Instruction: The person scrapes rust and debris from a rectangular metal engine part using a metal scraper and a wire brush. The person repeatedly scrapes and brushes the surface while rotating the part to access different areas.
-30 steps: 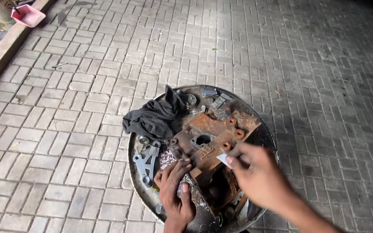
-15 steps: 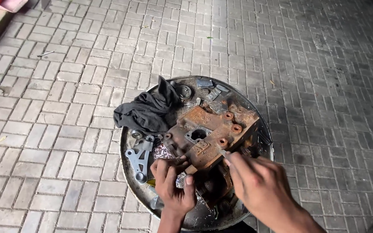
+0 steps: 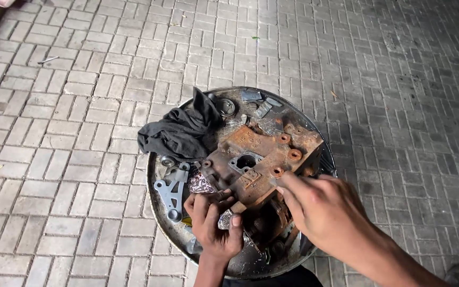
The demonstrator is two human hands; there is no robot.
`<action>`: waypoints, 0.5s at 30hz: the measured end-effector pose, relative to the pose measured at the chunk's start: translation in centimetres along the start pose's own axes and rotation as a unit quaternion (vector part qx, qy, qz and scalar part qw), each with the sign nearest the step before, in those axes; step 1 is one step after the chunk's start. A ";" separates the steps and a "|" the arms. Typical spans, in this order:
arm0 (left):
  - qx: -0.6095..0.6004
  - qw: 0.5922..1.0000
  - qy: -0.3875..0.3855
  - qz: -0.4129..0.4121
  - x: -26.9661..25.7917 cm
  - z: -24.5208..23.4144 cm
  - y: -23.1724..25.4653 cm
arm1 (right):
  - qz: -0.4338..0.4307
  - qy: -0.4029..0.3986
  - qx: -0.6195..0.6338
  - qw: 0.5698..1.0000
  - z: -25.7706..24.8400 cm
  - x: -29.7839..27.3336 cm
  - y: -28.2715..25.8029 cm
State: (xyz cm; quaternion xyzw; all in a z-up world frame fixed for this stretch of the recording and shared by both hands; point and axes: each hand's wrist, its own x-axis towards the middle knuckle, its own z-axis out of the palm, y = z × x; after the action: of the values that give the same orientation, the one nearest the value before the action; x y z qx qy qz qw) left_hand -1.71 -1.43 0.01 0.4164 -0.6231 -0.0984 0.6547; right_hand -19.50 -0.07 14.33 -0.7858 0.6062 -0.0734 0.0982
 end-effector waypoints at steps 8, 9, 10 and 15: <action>-0.016 1.000 0.010 -0.009 0.1 0.1 0.3 | 0.047 -0.026 0.070 0.996 0.1 -0.4 -1.5; -0.017 1.000 0.009 -0.014 0.5 0.1 0.6 | 0.041 0.013 0.024 0.999 0.0 -0.2 -1.1; -0.014 1.000 0.013 -0.015 0.1 0.3 0.4 | 0.036 0.010 0.023 0.999 0.0 -0.4 -2.2; -0.021 1.000 0.005 0.000 0.8 -0.3 0.7 | 0.020 -0.004 0.051 0.998 0.3 -0.4 -1.4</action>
State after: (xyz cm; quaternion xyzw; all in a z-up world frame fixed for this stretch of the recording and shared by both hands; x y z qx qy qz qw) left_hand -1.60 -1.38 1.13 0.4028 -0.6176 -0.1094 0.6666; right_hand -18.16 0.66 14.36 -0.7680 0.6165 -0.0990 0.1424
